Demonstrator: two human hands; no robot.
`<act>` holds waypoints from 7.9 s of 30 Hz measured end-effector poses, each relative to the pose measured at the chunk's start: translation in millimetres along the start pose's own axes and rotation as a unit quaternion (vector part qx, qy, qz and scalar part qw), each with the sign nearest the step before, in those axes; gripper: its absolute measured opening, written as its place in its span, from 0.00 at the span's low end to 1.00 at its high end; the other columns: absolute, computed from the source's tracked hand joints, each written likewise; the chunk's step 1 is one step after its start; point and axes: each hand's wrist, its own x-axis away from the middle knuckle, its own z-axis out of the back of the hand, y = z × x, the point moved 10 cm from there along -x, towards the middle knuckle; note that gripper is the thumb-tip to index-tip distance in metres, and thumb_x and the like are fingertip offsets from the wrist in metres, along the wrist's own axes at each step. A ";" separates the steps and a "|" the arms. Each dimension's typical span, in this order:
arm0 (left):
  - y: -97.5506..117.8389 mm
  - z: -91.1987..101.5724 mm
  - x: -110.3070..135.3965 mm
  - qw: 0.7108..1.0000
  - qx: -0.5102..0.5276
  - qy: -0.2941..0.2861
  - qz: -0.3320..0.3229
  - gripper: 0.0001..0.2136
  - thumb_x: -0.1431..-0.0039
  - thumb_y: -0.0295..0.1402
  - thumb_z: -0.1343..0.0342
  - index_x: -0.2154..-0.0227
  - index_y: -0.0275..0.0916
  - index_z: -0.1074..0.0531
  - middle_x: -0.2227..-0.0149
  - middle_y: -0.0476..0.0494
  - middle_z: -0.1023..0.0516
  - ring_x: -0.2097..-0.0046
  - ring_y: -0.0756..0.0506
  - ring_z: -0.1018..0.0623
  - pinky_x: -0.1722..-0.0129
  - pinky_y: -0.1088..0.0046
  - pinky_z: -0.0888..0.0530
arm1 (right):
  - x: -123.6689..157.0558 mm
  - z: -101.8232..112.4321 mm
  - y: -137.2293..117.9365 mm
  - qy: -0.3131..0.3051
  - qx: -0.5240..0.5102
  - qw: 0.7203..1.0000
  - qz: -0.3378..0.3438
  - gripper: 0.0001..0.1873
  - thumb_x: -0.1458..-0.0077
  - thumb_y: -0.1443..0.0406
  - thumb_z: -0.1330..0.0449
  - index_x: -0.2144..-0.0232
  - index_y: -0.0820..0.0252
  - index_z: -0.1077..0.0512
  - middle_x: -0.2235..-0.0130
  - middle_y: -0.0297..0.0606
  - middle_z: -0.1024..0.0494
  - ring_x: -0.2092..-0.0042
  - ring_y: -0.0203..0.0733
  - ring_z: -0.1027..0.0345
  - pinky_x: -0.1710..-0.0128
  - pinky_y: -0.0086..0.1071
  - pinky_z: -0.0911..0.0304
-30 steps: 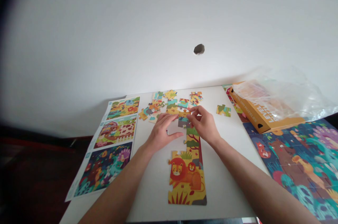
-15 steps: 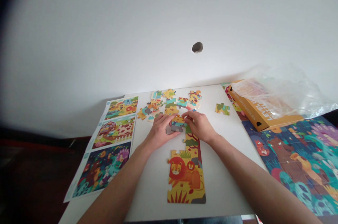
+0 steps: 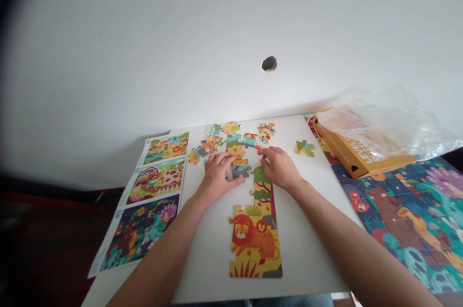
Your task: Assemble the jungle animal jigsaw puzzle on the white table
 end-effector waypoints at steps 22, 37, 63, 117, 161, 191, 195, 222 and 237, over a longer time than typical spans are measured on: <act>11.2 0.2 -0.1 0.999 0.020 -0.029 -0.034 0.19 0.45 0.39 0.35 0.49 0.47 0.25 0.52 0.44 0.24 0.46 0.37 0.35 0.43 0.55 0.36 | 24.1 55.5 85.1 -0.033 0.310 0.892 -0.327 0.25 0.44 0.67 0.46 0.44 0.63 0.34 0.47 0.61 0.32 0.45 0.67 0.38 0.52 0.55 0.40; -31.2 26.3 -1.0 0.990 -0.025 0.118 0.074 0.19 0.48 0.36 0.33 0.52 0.44 0.24 0.56 0.43 0.24 0.51 0.37 0.28 0.47 0.56 0.32 | 16.7 31.6 82.4 -0.059 0.230 0.926 -0.292 0.27 0.43 0.54 0.39 0.45 0.62 0.34 0.52 0.54 0.29 0.51 0.56 0.30 0.53 0.42 0.37; -0.6 0.6 1.4 0.999 -0.020 0.010 0.040 0.16 0.43 0.36 0.39 0.51 0.45 0.25 0.44 0.41 0.29 0.41 0.34 0.34 0.40 0.50 0.37 | 6.5 55.6 92.9 0.109 0.093 0.957 -0.251 0.18 0.41 0.63 0.47 0.51 0.60 0.28 0.63 0.43 0.20 0.64 0.46 0.28 0.61 0.35 0.38; -3.6 -5.0 3.8 0.999 -0.032 -0.009 0.035 0.14 0.41 0.36 0.42 0.52 0.45 0.25 0.43 0.41 0.30 0.42 0.36 0.34 0.40 0.51 0.37 | 1.1 -14.7 2.8 -0.137 0.013 0.990 0.039 0.10 0.41 0.67 0.44 0.62 0.57 0.23 0.66 0.36 0.21 0.66 0.38 0.29 0.62 0.30 0.37; -29.7 1.8 -11.8 0.993 -0.099 0.012 0.065 0.17 0.37 0.42 0.45 0.49 0.44 0.26 0.49 0.40 0.26 0.46 0.35 0.32 0.42 0.51 0.38 | 9.8 -34.3 -30.9 -0.160 0.080 0.976 0.126 0.20 0.37 0.55 0.44 0.45 0.50 0.28 0.38 0.42 0.32 0.40 0.56 0.41 0.44 0.52 0.42; -26.9 -0.9 -12.8 0.995 -0.081 -0.011 0.056 0.18 0.40 0.37 0.43 0.47 0.46 0.27 0.44 0.43 0.29 0.40 0.32 0.37 0.39 0.46 0.42 | 5.4 -31.7 -10.4 -0.126 0.186 0.973 0.046 0.25 0.32 0.51 0.55 0.39 0.45 0.33 0.31 0.37 0.44 0.32 0.69 0.59 0.40 0.75 0.61; -21.7 1.0 -13.6 0.996 -0.073 -0.018 0.051 0.13 0.41 0.39 0.41 0.55 0.47 0.23 0.47 0.41 0.28 0.41 0.33 0.36 0.39 0.45 0.42 | 3.1 -21.6 5.0 -0.088 0.211 0.973 0.003 0.22 0.33 0.57 0.53 0.41 0.47 0.31 0.32 0.41 0.42 0.32 0.69 0.59 0.39 0.74 0.61; -6.2 -5.0 -8.7 0.999 -0.019 -0.042 0.010 0.14 0.38 0.25 0.49 0.58 0.48 0.22 0.49 0.46 0.24 0.44 0.40 0.30 0.35 0.49 0.45 | 4.6 -22.7 -13.6 -0.106 0.131 0.983 0.072 0.20 0.39 0.52 0.43 0.50 0.50 0.25 0.36 0.46 0.38 0.34 0.61 0.53 0.37 0.62 0.59; -1.1 -3.7 -9.1 0.998 0.018 -0.048 0.026 0.14 0.45 0.25 0.44 0.57 0.46 0.27 0.49 0.46 0.23 0.44 0.41 0.28 0.33 0.50 0.50 | 4.9 -18.9 5.2 -0.116 0.141 0.982 0.043 0.25 0.44 0.49 0.39 0.48 0.52 0.27 0.36 0.48 0.38 0.34 0.64 0.53 0.37 0.63 0.61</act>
